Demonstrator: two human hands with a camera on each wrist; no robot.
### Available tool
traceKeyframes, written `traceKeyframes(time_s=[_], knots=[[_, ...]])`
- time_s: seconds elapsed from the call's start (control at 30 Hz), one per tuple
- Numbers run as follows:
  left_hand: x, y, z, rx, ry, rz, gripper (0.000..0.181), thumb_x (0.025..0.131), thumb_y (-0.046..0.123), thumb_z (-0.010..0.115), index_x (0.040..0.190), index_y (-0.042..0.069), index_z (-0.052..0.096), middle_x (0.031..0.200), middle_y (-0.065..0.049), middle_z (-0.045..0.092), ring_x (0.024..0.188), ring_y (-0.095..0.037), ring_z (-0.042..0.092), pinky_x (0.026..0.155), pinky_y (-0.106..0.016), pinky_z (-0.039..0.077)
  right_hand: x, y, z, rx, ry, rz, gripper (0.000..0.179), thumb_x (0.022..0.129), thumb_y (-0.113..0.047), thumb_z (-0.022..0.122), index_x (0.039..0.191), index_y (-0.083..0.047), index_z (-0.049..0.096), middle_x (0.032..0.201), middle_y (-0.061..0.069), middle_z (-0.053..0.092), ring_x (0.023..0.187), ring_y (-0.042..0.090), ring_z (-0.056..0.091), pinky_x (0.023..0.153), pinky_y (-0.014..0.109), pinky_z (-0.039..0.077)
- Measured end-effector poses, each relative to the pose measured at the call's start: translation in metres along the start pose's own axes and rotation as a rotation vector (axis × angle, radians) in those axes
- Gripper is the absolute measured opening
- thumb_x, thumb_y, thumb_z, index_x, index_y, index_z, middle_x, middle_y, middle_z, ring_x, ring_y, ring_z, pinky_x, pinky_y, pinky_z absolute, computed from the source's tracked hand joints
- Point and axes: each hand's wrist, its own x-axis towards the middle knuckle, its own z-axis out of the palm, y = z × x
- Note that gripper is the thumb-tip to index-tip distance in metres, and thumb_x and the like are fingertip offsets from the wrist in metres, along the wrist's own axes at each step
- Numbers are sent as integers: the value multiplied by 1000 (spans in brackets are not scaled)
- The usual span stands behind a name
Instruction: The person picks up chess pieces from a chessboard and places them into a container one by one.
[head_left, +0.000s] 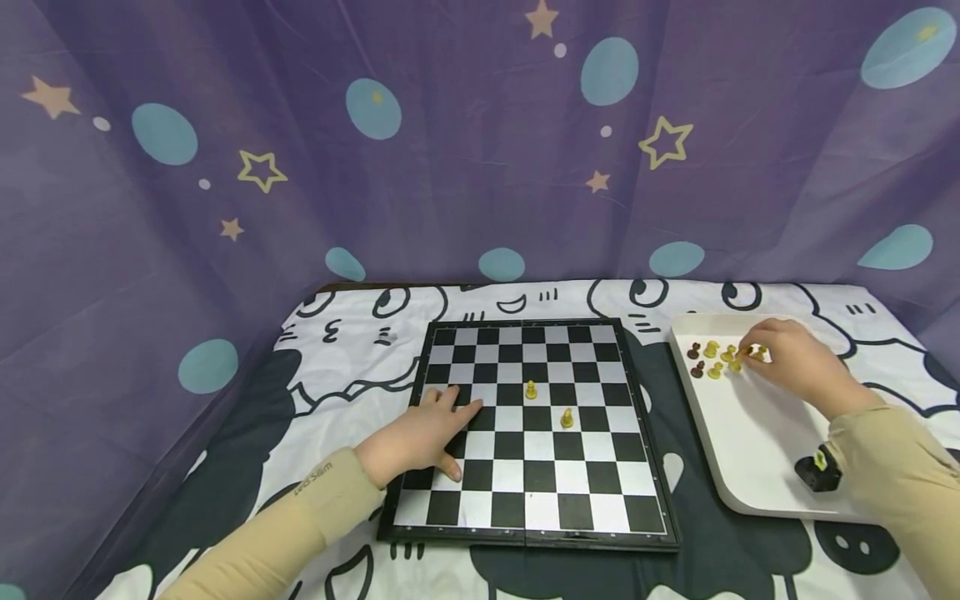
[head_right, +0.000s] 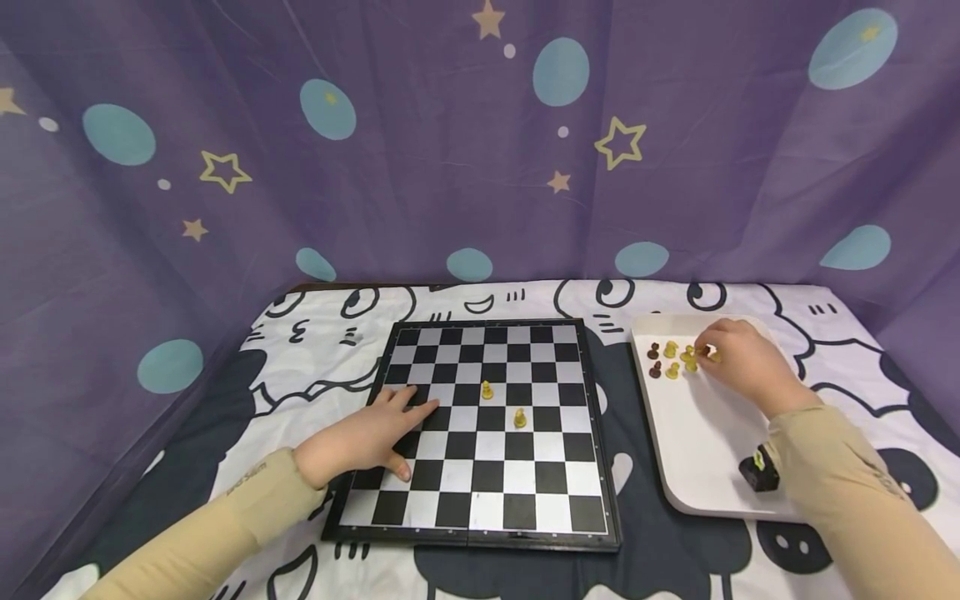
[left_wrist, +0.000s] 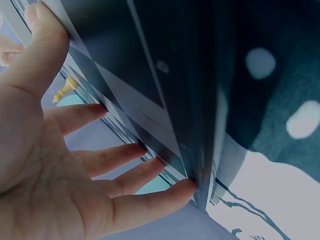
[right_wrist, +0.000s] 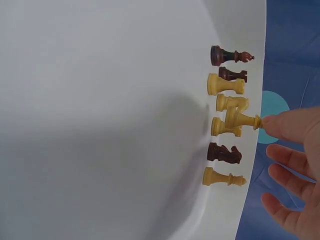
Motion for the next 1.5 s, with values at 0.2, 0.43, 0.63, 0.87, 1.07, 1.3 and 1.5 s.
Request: traceKeyframes(time_s=[0.2,0.43,0.63,0.87,1.07,1.3,1.5], knots=[[0,0,0,11,2,1,97,62,42,80,145,13,39,145,-26,34,128,-46,35,94,-54,45,0,-1,3,-3,-31,-2,11,70,5,72,77,-3,69,84,14,65,82,36,59,79,52,45],[1,1,-1,13,5,4,98,61,41,81,145,12,39,145,-26,34,127,-45,36,94,-54,45,-1,0,7,-19,-21,-30,12,68,5,74,76,-3,69,81,13,65,77,33,60,76,50,46],[2,0,-1,12,1,1,98,61,41,81,145,13,39,145,-26,34,127,-44,36,93,-53,45,-1,0,9,-11,15,-59,11,67,5,73,74,-2,69,78,12,65,73,32,59,73,50,46],[1,0,1,13,0,-3,98,61,42,80,145,13,39,145,-25,34,127,-45,36,94,-54,45,-1,-1,9,-6,-26,-20,9,69,2,73,77,-1,70,81,14,65,77,33,59,75,50,45],[1,0,2,18,1,-6,99,60,42,81,145,13,40,145,-25,35,127,-43,36,94,-53,45,-2,-3,7,-8,-58,8,8,71,1,72,79,-1,70,84,17,66,81,37,59,79,53,44],[-1,1,1,24,-5,-6,98,62,41,81,145,13,39,145,-25,34,128,-44,35,95,-53,45,-3,-10,0,0,-82,62,8,74,-3,72,81,-2,69,89,19,65,87,40,58,81,54,43],[-1,0,1,20,0,-2,98,62,42,81,145,13,38,146,-26,34,127,-44,36,94,-54,45,-2,-13,-7,1,-50,60,8,74,-5,71,82,-3,69,90,18,64,89,41,57,80,55,43]])
